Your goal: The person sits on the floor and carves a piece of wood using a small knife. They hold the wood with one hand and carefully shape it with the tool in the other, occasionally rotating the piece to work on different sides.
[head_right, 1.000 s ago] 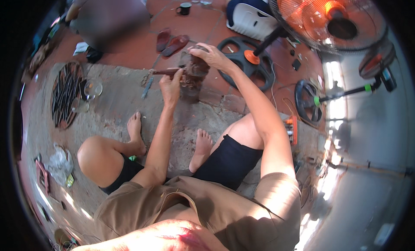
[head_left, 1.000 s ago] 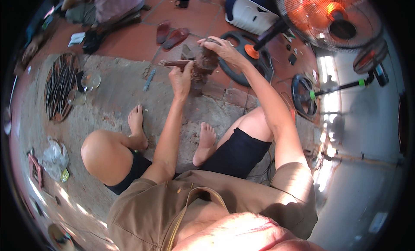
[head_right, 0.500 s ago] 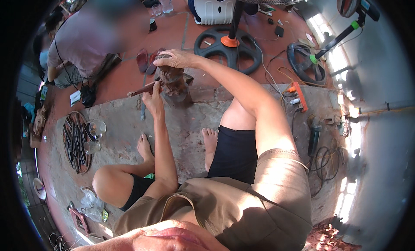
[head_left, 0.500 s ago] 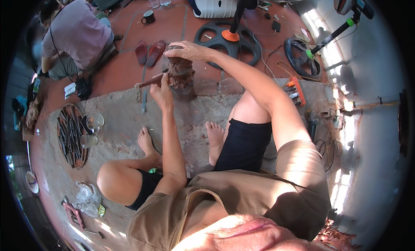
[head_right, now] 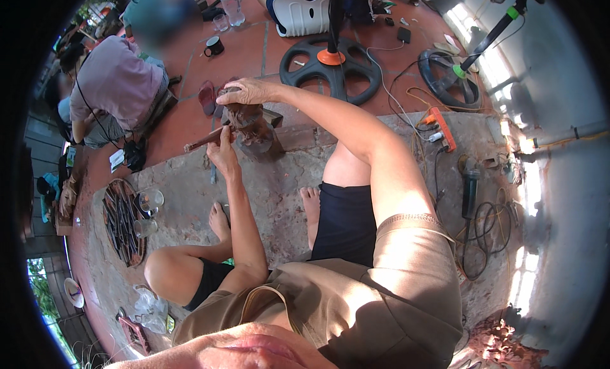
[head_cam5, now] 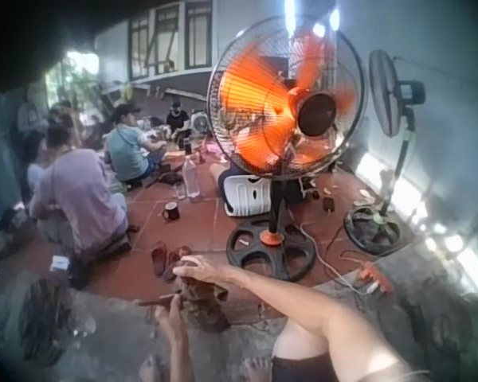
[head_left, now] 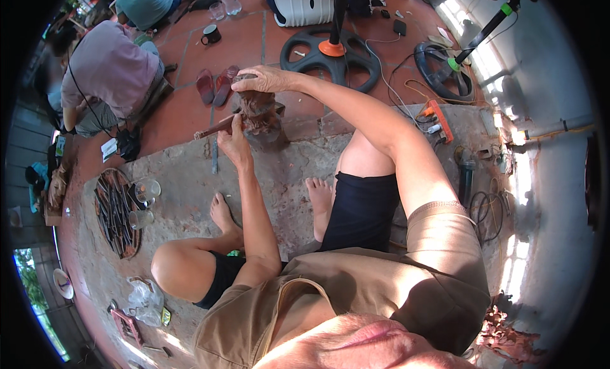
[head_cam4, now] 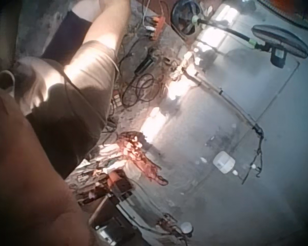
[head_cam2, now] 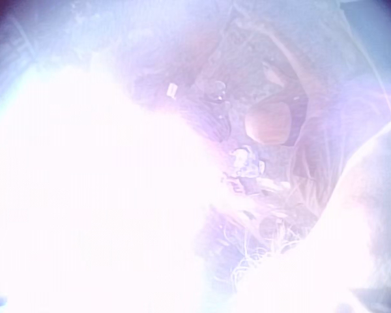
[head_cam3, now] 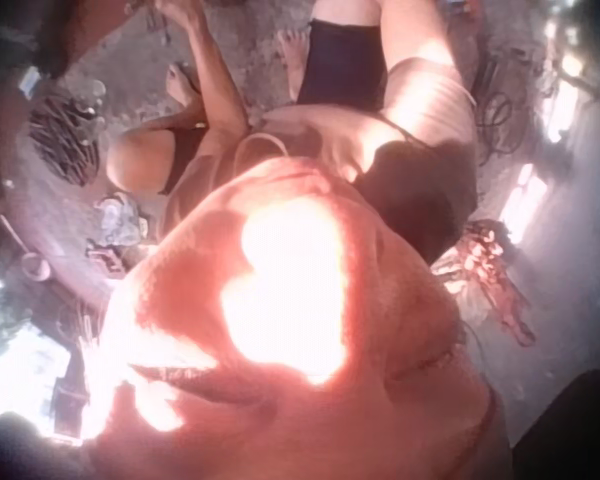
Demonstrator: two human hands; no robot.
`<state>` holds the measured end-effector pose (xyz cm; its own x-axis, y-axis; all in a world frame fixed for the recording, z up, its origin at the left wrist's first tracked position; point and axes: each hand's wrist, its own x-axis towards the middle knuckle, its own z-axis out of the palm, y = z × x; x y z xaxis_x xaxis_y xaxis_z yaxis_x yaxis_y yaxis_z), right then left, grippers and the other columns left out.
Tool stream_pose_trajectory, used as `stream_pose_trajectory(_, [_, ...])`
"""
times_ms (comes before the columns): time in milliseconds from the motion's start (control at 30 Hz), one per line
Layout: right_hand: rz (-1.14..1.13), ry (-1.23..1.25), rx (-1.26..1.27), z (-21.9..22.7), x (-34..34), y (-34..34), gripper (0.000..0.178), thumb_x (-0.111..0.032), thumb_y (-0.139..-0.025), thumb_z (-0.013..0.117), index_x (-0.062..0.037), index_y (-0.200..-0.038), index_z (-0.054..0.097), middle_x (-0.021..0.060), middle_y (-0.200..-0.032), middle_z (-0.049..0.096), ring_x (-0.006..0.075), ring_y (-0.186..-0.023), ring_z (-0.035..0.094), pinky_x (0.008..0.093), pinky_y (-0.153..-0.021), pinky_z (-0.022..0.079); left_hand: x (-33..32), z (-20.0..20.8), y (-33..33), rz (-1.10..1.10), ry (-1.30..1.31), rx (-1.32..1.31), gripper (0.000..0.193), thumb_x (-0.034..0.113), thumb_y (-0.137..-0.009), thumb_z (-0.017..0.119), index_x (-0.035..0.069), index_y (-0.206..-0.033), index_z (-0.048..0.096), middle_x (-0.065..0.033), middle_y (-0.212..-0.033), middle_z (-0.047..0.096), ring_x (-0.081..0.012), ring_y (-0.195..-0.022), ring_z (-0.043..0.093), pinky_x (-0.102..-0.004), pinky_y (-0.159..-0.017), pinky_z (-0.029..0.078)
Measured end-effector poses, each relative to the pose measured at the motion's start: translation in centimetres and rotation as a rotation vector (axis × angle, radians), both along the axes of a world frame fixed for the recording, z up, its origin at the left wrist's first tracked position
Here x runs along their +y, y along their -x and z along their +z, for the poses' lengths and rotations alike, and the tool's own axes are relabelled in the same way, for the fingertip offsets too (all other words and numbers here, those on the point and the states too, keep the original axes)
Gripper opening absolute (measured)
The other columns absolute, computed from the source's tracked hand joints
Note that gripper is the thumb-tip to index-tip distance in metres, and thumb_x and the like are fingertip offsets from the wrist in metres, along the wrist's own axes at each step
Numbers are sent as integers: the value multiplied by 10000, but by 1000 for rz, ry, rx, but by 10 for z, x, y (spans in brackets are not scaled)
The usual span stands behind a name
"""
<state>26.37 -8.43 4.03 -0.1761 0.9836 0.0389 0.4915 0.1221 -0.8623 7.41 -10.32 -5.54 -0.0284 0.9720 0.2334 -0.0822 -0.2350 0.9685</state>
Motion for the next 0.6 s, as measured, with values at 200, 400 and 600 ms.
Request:
stream_pose_trajectory(200, [9,5,56,5,-3,2,984,-723,-760,605,76,-1323,490,252,-1336,517,342,-1287,461,386,-1055,366,1,0,1,-11,-18,-4,174,120,-917,648,-49,-952,663,-62,-810,652,-115,-687,594,-256,-626,492])
stream_pose_trajectory(400, [-3,41,43,14,-9,6,874,-692,-783,596,17,-1291,551,186,-1300,556,275,-1261,477,352,-1060,351,-5,8,-1,-10,24,-72,207,176,-909,663,-31,-901,658,-23,-736,602,-98,-659,526,-270,-614,425])
stream_pose_trajectory(600, [1,41,53,12,-7,5,814,-674,-795,593,-1,-1252,586,164,-1252,578,262,-1215,499,342,-1034,363,-5,7,-2,5,8,-36,213,182,-909,668,-30,-891,657,-16,-727,595,-97,-670,522,-269,-616,423])
